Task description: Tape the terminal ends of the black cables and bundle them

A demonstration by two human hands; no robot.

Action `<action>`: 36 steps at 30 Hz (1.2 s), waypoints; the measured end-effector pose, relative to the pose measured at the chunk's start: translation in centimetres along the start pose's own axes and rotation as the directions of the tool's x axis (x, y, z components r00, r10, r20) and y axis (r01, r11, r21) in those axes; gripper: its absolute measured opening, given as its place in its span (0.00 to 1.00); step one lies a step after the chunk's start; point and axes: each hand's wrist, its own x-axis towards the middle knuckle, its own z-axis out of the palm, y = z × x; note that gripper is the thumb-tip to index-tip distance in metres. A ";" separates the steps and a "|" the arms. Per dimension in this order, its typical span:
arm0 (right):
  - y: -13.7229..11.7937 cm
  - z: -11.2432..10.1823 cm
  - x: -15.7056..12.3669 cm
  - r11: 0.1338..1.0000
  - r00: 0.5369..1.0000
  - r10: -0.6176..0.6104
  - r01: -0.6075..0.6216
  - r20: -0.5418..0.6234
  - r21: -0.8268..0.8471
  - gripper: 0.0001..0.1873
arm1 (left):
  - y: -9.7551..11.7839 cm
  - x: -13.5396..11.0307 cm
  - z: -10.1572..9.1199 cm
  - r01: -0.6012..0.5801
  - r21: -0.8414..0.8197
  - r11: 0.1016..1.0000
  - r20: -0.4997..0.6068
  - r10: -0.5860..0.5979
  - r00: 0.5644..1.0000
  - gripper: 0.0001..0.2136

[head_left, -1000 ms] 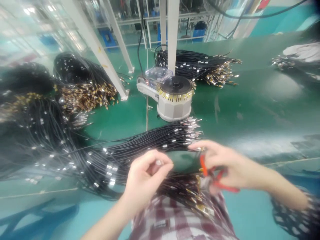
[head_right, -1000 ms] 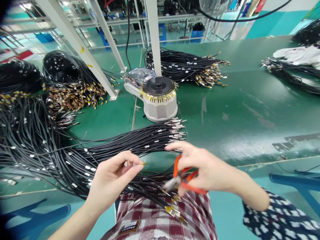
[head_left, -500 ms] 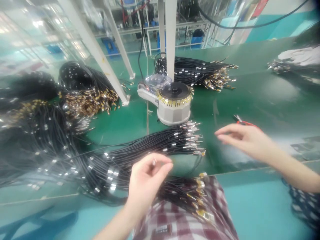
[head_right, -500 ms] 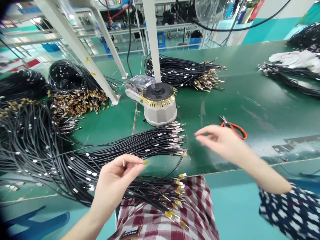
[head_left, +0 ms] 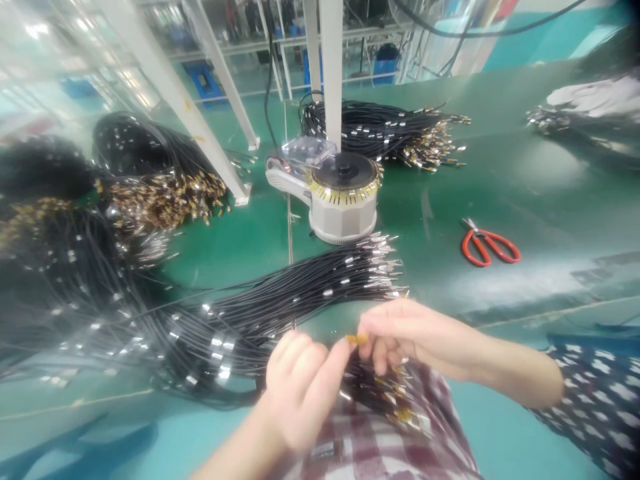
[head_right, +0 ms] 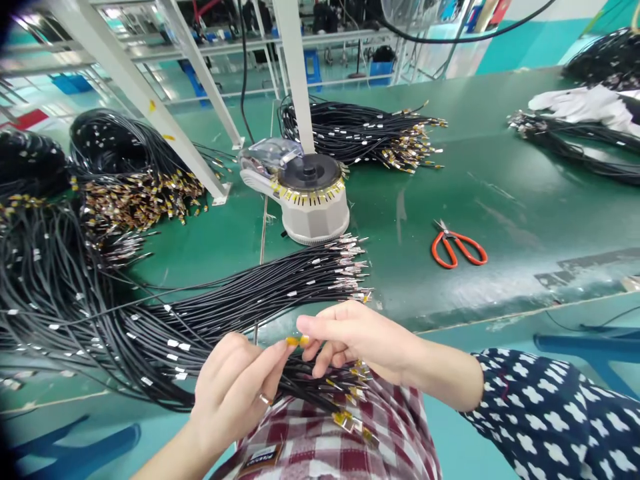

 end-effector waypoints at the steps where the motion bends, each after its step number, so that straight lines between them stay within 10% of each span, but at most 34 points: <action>1: -0.1 0.1 0.0 1.000 1.000 0.009 -0.009 -0.005 -0.006 0.23 | 0.0 0.0 0.0 -0.019 0.004 1.000 0.006 0.019 1.000 0.11; 8: 0.1 0.0 0.0 0.977 0.994 -0.012 -0.010 -0.105 -0.213 0.17 | -0.1 0.5 0.6 -0.082 0.032 0.996 0.020 0.082 0.996 0.10; 11: -0.1 -0.2 -0.4 0.833 0.932 -0.311 0.173 -0.186 -0.526 0.10 | 0.2 0.9 1.0 0.163 -0.029 0.986 0.053 -0.161 0.985 0.13; 15: -0.8 -0.5 -0.8 0.620 0.755 -0.633 0.361 -0.172 -0.696 0.07 | 0.4 2.2 0.7 0.716 -0.455 0.529 0.267 -0.687 0.676 0.14; 18: -1.1 -0.4 -0.4 0.728 0.791 -0.581 0.400 -0.192 -0.556 0.08 | -0.1 2.7 0.3 0.720 -0.686 0.104 0.412 -0.760 0.503 0.04; 22: -0.8 0.4 1.1 0.786 0.810 -0.561 0.456 -0.170 -0.418 0.09 | -0.5 2.3 0.1 0.702 -0.698 -0.141 0.538 -0.751 0.384 0.04; 26: -0.3 1.4 2.7 0.785 0.812 -0.569 0.489 -0.132 -0.381 0.08 | -0.5 2.3 -0.3 0.710 -0.694 -0.121 0.497 -0.794 0.350 0.05; 32: -0.5 1.8 3.0 0.782 0.784 -0.599 0.531 -0.159 -0.328 0.12 | -1.5 2.7 -2.2 0.770 -0.599 0.218 0.354 -0.791 0.499 0.04; 36: -0.7 2.1 2.7 0.757 0.769 -0.624 0.553 -0.136 -0.348 0.09 | -1.9 2.6 -2.6 0.763 -0.645 -0.037 0.456 -0.820 0.346 0.04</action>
